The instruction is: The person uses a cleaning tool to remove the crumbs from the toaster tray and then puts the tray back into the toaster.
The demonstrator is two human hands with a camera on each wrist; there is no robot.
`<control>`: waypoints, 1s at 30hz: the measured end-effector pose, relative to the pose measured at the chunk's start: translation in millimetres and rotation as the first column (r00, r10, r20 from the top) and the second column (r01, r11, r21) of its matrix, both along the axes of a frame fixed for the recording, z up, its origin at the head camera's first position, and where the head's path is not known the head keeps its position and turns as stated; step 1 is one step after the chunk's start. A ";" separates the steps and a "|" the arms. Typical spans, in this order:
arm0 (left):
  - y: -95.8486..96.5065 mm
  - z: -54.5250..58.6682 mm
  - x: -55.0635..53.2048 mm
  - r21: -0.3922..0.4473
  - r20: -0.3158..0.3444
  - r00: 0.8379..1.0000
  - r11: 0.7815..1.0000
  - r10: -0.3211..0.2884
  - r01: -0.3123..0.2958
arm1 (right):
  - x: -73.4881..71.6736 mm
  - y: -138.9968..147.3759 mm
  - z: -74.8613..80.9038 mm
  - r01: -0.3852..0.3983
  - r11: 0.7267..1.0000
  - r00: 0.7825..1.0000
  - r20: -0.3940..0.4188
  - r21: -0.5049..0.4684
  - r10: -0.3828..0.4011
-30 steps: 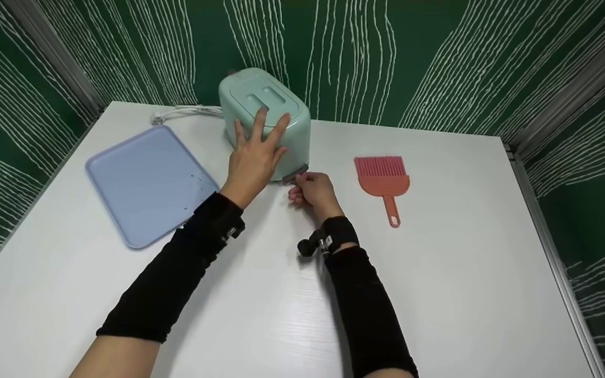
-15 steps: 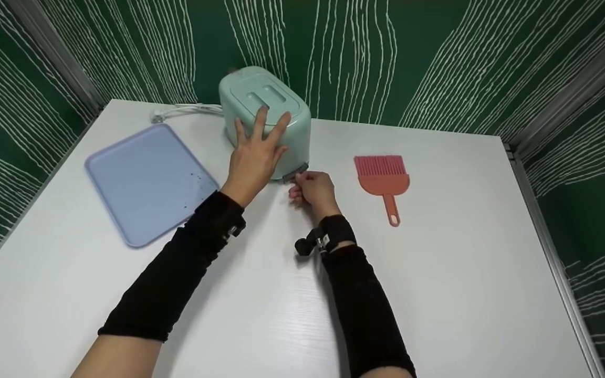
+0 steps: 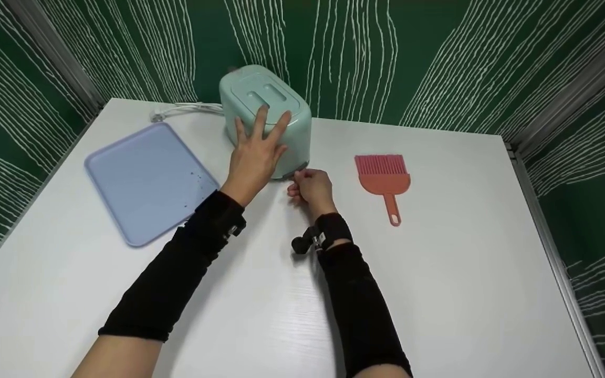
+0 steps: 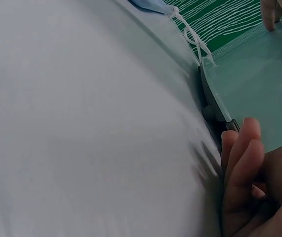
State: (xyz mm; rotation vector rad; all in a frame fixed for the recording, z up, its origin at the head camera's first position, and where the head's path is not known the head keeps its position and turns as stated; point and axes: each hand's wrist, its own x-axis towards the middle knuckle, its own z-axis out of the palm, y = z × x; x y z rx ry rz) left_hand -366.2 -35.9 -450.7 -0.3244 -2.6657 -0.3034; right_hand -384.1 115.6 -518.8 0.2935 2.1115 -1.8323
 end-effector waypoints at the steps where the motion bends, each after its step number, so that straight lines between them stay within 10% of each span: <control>1: -0.1 0.2 0.1 -0.004 -0.003 1.000 1.000 0.000 0.000 | -0.1 -0.5 -0.1 0.003 1.000 1.000 -0.003 -0.004 -0.003; 30: 0.1 -4.9 -1.9 -0.031 -0.049 0.999 0.999 0.007 -0.008 | 3.4 -6.2 -6.6 0.001 0.999 0.994 -0.111 0.053 0.005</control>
